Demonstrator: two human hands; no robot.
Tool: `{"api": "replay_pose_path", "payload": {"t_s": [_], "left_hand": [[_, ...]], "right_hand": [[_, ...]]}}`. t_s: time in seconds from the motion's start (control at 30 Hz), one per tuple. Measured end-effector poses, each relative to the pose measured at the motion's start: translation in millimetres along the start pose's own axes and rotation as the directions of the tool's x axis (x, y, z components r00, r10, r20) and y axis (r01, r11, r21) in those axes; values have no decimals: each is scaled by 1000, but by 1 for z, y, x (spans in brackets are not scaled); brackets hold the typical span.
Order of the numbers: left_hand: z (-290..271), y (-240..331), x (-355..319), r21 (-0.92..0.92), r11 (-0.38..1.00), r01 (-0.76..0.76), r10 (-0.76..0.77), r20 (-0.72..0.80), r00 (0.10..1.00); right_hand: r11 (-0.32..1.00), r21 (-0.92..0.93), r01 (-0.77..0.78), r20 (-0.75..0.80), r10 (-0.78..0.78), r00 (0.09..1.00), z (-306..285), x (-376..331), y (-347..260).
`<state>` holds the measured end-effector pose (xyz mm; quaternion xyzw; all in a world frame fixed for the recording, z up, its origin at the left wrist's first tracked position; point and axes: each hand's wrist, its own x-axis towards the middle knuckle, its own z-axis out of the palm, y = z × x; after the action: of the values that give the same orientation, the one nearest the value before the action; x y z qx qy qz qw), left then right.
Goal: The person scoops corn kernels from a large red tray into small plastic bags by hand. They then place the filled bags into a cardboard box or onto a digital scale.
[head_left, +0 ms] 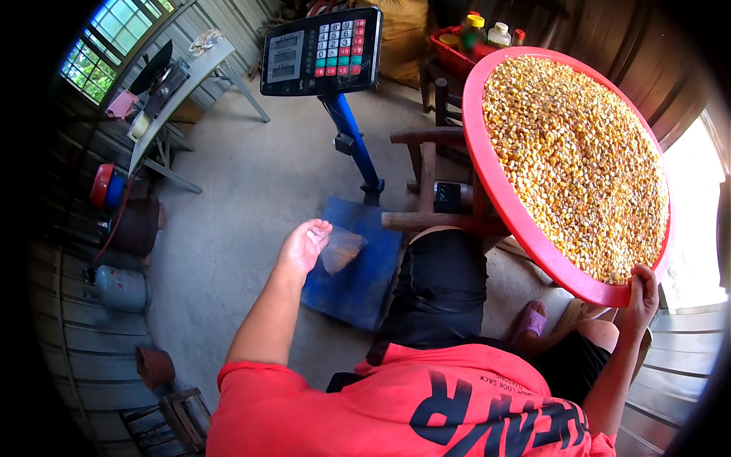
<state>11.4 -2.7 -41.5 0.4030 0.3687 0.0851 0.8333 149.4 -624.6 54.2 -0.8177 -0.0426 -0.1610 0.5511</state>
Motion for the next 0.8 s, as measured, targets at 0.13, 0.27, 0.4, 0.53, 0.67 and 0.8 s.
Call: {"api": "replay_pose_path", "payload": {"t_s": [0.13, 0.27, 0.4, 0.53, 0.67, 0.8], "left_hand": [[-28, -18, 12, 144, 985, 96, -64, -215, 975], [-38, -18, 8, 270, 956, 116, -29, -305, 952], [-46, -15, -4, 340, 931, 130, -1, -355, 935], [-74, -36, -10, 298, 939, 172, -22, -447, 894], [-93, -58, -23, 264, 928, 262, -96, -510, 855], [-106, -64, -30, 226, 930, 292, -124, -553, 824]], "right_hand": [[999, -49, 21, -16, -21, 1000, 3, 1, -4], [998, -65, 4, -6, -5, 1000, 1, 2, 0], [998, -68, -4, -4, 4, 1000, 7, 5, -8], [997, -73, -15, -24, 14, 1000, 11, 5, -13], [996, -85, -12, -14, 11, 1000, 8, 6, -9], [996, -92, -2, -28, 0, 1000, 10, 5, -8]]}}
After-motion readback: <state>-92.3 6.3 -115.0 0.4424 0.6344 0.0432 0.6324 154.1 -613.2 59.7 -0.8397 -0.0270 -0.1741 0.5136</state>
